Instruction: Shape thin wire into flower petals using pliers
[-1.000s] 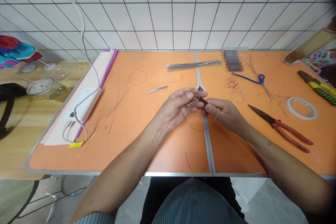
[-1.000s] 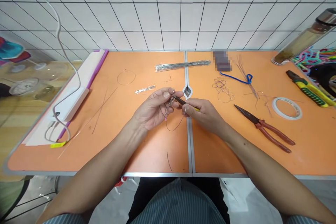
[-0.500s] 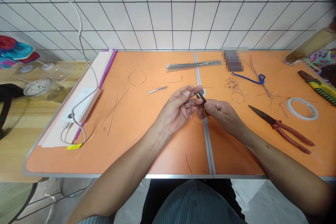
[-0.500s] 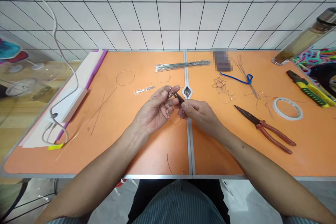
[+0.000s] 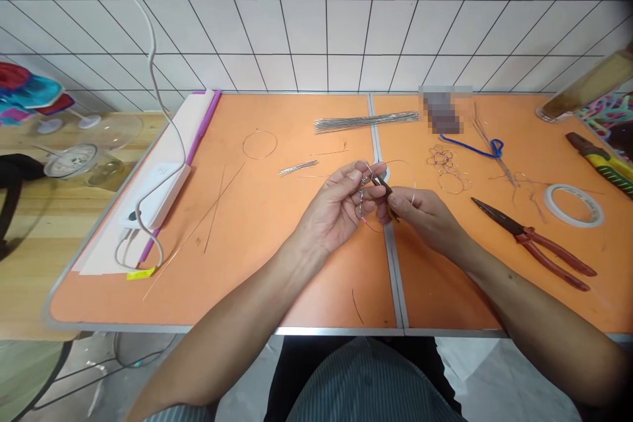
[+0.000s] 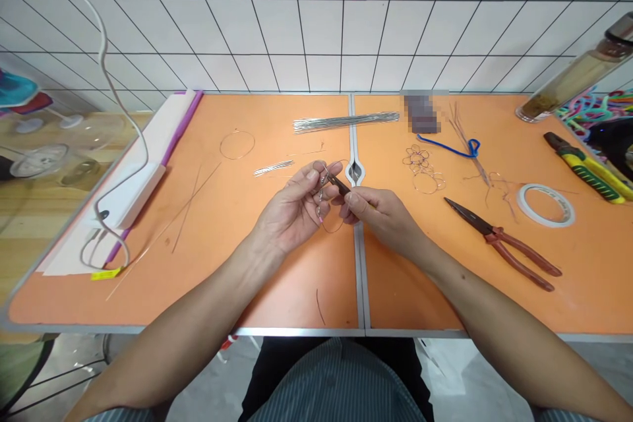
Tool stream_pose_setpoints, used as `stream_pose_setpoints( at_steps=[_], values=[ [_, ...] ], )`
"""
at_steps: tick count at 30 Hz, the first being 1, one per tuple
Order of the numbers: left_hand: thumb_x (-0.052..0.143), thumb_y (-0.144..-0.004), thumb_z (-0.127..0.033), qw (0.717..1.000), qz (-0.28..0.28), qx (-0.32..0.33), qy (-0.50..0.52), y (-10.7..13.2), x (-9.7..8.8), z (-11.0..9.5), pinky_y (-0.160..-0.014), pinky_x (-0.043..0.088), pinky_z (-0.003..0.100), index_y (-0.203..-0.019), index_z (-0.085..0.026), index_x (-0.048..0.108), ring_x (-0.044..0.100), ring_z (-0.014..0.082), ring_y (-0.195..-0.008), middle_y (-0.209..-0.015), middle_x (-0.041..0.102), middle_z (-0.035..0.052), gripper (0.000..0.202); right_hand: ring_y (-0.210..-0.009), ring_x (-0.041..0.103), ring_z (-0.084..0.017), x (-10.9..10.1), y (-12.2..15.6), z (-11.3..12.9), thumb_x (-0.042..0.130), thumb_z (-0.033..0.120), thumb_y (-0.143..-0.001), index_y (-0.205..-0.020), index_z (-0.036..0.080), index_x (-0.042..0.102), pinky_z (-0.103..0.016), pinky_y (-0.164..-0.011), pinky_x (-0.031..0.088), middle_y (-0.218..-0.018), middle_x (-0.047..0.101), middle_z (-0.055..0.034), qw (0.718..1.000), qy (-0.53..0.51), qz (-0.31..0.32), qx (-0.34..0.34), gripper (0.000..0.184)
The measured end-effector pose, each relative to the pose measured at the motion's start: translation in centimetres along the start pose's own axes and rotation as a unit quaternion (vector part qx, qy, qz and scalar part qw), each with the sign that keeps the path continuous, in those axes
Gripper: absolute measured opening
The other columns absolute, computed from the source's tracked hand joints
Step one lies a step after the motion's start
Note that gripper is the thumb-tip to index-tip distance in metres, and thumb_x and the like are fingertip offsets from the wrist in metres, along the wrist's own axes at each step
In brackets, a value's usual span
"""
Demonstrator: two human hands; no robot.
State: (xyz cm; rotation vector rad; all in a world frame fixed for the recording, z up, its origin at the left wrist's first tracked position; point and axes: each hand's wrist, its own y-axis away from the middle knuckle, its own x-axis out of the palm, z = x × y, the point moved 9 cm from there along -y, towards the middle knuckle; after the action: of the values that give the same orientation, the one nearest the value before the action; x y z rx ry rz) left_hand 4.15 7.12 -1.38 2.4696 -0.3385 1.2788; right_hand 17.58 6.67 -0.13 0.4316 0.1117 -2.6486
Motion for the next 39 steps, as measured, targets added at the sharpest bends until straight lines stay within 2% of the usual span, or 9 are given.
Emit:
stream_pose_setpoints(
  at_steps=[4,9,13,23,34,39],
  values=[
    [0.058,-0.108,-0.012,1.000,0.008,-0.016,0.011,0.0,0.2,0.2,-0.060,0.061,0.016,-0.104,-0.017,0.073,0.081,0.0116,-0.075,-0.117,0.084,0.0079,0.016,-0.079,0.067,-0.019,0.0,0.1,-0.2,0.055,0.070,-0.107,-0.083,0.019,0.074,-0.031,-0.076,0.051,-0.080,0.071,-0.0050,1.000,-0.013,0.010,0.006,0.059],
    [0.062,-0.105,-0.014,0.999,-0.001,-0.034,0.003,0.0,0.0,0.3,-0.061,0.061,0.017,-0.104,-0.017,0.073,0.080,0.0113,-0.073,-0.124,0.083,0.0102,0.011,-0.077,0.067,-0.020,-0.1,0.3,0.1,0.058,0.071,-0.105,-0.084,0.020,0.076,-0.032,-0.074,0.053,-0.084,0.074,-0.0062,0.999,-0.033,0.016,0.005,0.058],
    [0.065,-0.104,-0.015,0.999,0.009,-0.037,-0.002,-0.1,0.0,0.5,-0.059,0.059,0.018,-0.104,-0.018,0.073,0.078,0.0112,-0.072,-0.127,0.083,0.0106,0.008,-0.076,0.067,-0.019,-0.2,0.2,0.3,0.059,0.070,-0.105,-0.080,0.020,0.076,-0.031,-0.072,0.052,-0.080,0.073,-0.0056,1.000,-0.026,0.011,-0.001,0.058],
    [0.067,-0.102,-0.013,0.999,0.027,-0.030,-0.003,-0.1,0.3,0.4,-0.058,0.059,0.017,-0.101,-0.017,0.073,0.079,0.0122,-0.070,-0.113,0.085,0.0090,0.007,-0.074,0.067,-0.018,-0.3,0.4,0.2,0.059,0.070,-0.105,-0.078,0.020,0.074,-0.031,-0.071,0.050,-0.079,0.073,-0.0049,1.000,-0.026,0.001,0.002,0.059],
    [0.069,-0.101,-0.016,0.999,0.023,-0.014,-0.032,-0.1,0.3,0.1,-0.055,0.058,0.017,-0.099,-0.016,0.072,0.079,0.0128,-0.069,-0.115,0.085,0.0110,0.003,-0.068,0.061,-0.017,0.1,0.6,1.2,0.056,0.071,-0.106,-0.073,0.021,0.069,-0.031,-0.067,0.047,-0.071,0.065,-0.0031,1.000,-0.012,-0.017,-0.014,0.062],
    [0.070,-0.100,-0.015,0.999,0.016,-0.007,-0.032,-0.1,0.2,-0.2,-0.056,0.058,0.017,-0.098,-0.015,0.073,0.080,0.0137,-0.070,-0.113,0.085,0.0130,0.004,-0.065,0.059,-0.016,0.1,0.7,0.9,0.056,0.072,-0.106,-0.073,0.020,0.069,-0.031,-0.065,0.045,-0.069,0.064,-0.0028,0.999,-0.014,-0.032,-0.007,0.063]
  ],
)
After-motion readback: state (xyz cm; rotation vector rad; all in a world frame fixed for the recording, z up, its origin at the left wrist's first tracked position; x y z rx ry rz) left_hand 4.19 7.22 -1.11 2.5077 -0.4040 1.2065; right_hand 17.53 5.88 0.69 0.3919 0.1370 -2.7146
